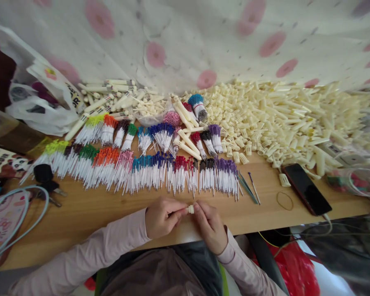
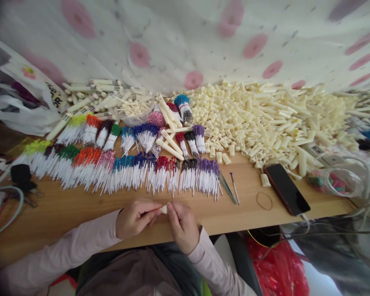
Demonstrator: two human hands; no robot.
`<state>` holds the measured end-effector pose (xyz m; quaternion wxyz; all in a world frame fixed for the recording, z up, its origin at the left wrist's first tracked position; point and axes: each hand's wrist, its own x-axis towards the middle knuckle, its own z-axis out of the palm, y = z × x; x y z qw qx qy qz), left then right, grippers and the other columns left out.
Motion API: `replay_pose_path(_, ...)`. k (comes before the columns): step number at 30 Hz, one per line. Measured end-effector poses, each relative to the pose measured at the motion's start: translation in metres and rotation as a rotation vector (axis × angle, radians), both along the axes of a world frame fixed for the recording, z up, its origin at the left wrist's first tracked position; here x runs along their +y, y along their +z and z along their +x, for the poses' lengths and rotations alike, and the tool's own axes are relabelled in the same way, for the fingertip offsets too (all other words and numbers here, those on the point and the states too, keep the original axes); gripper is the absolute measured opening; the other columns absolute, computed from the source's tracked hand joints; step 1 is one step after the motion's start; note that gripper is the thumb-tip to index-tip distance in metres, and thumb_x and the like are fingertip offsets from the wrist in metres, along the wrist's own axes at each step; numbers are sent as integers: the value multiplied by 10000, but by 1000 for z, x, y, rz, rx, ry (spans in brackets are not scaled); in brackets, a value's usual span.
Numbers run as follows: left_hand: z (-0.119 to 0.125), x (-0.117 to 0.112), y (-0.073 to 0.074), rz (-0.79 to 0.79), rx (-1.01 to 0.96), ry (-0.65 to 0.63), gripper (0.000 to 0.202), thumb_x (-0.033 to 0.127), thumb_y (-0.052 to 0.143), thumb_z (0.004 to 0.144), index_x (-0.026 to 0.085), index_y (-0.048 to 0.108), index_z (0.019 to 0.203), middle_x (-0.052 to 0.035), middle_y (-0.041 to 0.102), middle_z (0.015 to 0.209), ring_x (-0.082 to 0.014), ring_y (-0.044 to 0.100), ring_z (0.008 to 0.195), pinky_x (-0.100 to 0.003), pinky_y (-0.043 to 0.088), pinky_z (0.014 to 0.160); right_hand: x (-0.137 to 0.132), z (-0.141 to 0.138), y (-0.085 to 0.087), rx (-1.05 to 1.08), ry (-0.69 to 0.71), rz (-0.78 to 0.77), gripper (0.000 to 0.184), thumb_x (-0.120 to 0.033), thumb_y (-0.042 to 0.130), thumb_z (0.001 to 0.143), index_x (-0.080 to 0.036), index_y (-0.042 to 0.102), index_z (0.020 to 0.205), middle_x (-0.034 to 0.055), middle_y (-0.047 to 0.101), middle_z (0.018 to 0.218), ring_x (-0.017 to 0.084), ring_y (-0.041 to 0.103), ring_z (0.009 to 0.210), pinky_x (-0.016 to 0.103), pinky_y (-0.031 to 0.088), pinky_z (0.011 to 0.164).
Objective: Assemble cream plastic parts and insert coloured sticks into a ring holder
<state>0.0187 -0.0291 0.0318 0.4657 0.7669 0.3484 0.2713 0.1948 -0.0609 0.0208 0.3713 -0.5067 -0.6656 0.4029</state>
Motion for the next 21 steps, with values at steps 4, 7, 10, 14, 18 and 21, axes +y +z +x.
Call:
replay_pose_path(4, 2, -2, -3, 136, -10, 48, 337, 211, 449, 925, 173, 551, 606, 24, 533, 501, -103, 515, 484, -213, 358, 517, 1, 0, 1, 6, -2, 13, 356, -300, 345, 996, -215, 341, 650, -54, 333, 572, 110, 372, 514, 247, 287, 526)
replay_pose_path(7, 3, -4, -3, 190, 17, 70, 301, 194, 451, 920, 167, 570, 644, 14, 539, 518, -113, 526, 496, -218, 356, 512, 0, 0, 1, 10, -2, 9, 357, -304, 346, 995, -213, 344, 649, -51, 343, 577, 111, 379, 524, 246, 293, 529)
replay_pose_path(10, 3, -5, -3, 240, 60, 70, 281, 186, 441, 920, 162, 595, 686, -6, 568, 548, -128, 551, 522, -227, 370, 521, 0, -1, 1, 9, -10, -3, 365, -319, 344, 996, -212, 349, 646, -48, 356, 573, 112, 386, 525, 246, 297, 530)
replay_pose_path(14, 4, -7, -6, 320, 92, 80, 275, 189, 427, 922, 160, 632, 740, -41, 617, 594, -148, 581, 539, -233, 389, 510, 0, -1, 2, 10, -28, -18, 387, -342, 348, 996, -211, 345, 632, -47, 359, 563, 113, 384, 517, 249, 293, 524)
replay_pose_path(18, 3, -8, -10, 412, 94, 98, 278, 187, 407, 930, 145, 659, 822, -63, 641, 620, -159, 596, 540, -239, 407, 502, -1, 0, 0, 21, -47, -20, 417, -396, 356, 995, -208, 388, 624, -31, 410, 566, 126, 429, 529, 257, 322, 536)
replay_pose_path(21, 4, -9, -14, 442, 108, 102, 288, 194, 391, 938, 148, 664, 860, -74, 656, 654, -161, 609, 555, -240, 433, 517, -4, 1, -4, 49, -77, -17, 446, -487, 374, 978, -203, 496, 655, -1, 496, 599, 158, 502, 581, 273, 376, 570)
